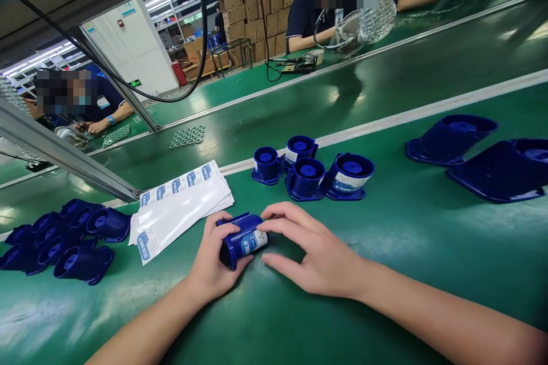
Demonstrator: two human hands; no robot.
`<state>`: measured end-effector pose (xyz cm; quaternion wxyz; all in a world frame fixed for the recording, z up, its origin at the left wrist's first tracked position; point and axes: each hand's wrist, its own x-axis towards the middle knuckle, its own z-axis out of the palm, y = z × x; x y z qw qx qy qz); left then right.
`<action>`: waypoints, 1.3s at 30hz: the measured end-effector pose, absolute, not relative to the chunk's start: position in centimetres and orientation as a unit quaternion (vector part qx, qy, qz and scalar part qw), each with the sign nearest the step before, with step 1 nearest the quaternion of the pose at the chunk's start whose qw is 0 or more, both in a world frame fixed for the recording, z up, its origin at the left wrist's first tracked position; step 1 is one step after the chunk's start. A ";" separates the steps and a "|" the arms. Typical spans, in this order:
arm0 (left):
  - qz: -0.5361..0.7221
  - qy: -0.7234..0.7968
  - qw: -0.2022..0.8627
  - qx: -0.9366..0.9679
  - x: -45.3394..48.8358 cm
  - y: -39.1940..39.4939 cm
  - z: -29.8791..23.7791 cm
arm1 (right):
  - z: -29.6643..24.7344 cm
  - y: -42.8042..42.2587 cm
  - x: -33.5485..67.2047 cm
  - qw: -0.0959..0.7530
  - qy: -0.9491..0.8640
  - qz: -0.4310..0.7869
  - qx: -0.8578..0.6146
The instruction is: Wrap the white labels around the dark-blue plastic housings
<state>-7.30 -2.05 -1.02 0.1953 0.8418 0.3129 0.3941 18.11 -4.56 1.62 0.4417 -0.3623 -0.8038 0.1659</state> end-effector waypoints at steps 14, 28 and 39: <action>0.372 0.294 0.070 0.878 -7.7 -2.5 -1.3 | 1.0 -4.0 17.6 0.443 -0.843 0.039 -0.302; 0.336 0.265 0.087 0.900 -6.9 -2.7 -0.1 | 1.2 -3.5 17.0 0.354 -0.886 -0.048 -0.295; 0.379 0.293 0.169 0.861 -6.4 -2.6 -0.2 | 1.1 -3.9 16.8 0.404 -0.861 0.010 -0.309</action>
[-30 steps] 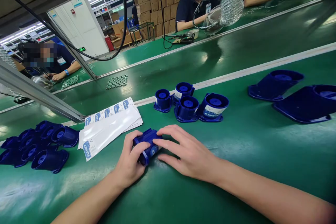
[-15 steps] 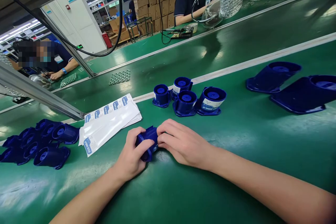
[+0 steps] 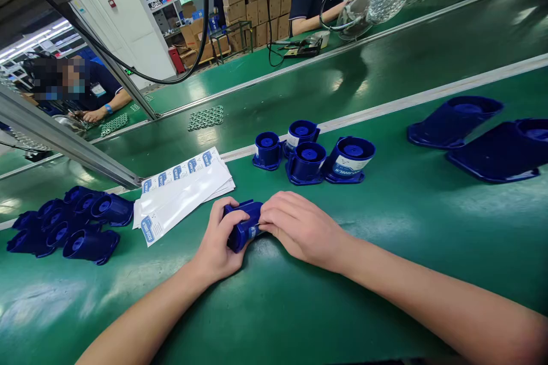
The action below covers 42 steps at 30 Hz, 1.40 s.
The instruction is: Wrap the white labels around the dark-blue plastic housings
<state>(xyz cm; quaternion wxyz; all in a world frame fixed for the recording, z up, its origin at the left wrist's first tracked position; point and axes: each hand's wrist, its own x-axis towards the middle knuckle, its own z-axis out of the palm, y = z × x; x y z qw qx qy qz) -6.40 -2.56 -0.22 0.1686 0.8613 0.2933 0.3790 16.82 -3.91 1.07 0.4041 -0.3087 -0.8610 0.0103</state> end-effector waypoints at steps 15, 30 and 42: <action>0.369 0.301 0.156 0.866 -6.3 -2.5 0.0 | 1.1 -4.1 16.8 0.395 -0.867 -0.102 -0.286; 0.383 0.359 0.267 0.808 -6.0 -2.7 0.4 | 2.1 -5.5 16.3 0.382 -0.863 -0.180 -0.278; 0.379 0.464 0.317 0.735 -5.8 -2.8 0.9 | 2.7 -7.1 15.8 0.367 -0.861 -0.185 -0.300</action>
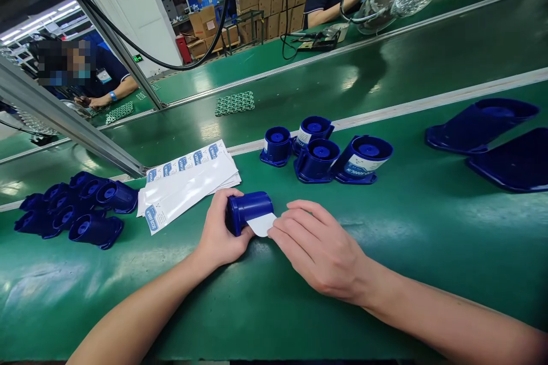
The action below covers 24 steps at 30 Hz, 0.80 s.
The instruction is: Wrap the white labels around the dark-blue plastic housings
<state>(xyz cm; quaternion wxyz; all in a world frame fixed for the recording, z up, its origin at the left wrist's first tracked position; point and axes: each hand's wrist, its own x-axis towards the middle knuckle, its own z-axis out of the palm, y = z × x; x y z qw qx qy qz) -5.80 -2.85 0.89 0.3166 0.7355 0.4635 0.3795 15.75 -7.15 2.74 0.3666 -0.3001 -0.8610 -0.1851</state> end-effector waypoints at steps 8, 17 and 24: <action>0.387 0.474 0.335 0.717 -5.5 -2.8 1.1 | 2.7 -7.7 15.3 0.352 -0.866 -0.191 -0.301; 0.391 0.481 0.352 0.701 -5.3 -2.7 1.4 | 2.5 -8.7 14.5 0.350 -0.857 -0.190 -0.327; 0.372 0.494 0.394 0.680 -6.1 -2.2 1.6 | 2.4 -7.5 15.6 0.424 -0.850 -0.116 -0.291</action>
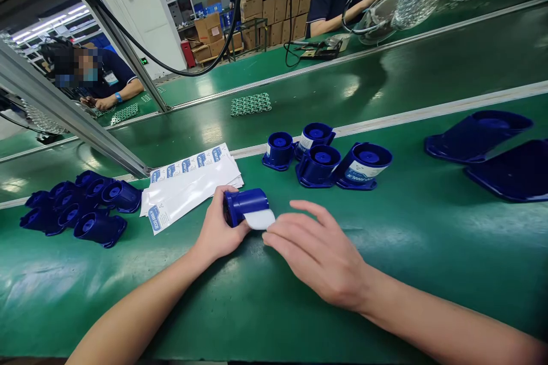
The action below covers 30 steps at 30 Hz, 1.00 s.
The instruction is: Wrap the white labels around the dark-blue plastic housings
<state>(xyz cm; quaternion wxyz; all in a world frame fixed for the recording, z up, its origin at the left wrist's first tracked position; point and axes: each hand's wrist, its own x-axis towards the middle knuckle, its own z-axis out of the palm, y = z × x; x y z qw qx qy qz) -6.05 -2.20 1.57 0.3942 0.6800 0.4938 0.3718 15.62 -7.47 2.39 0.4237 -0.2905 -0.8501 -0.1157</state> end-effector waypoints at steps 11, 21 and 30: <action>0.325 0.509 0.346 0.718 -6.6 -3.1 1.7 | -1.0 -2.0 17.0 0.348 -0.772 0.326 -0.419; 0.341 0.383 0.305 0.803 -7.4 -1.9 2.2 | -0.6 -2.7 16.5 0.421 -0.727 0.363 -0.404; 0.372 0.344 0.294 0.810 -7.1 -1.9 2.1 | -0.6 -2.8 16.3 0.450 -0.696 0.394 -0.398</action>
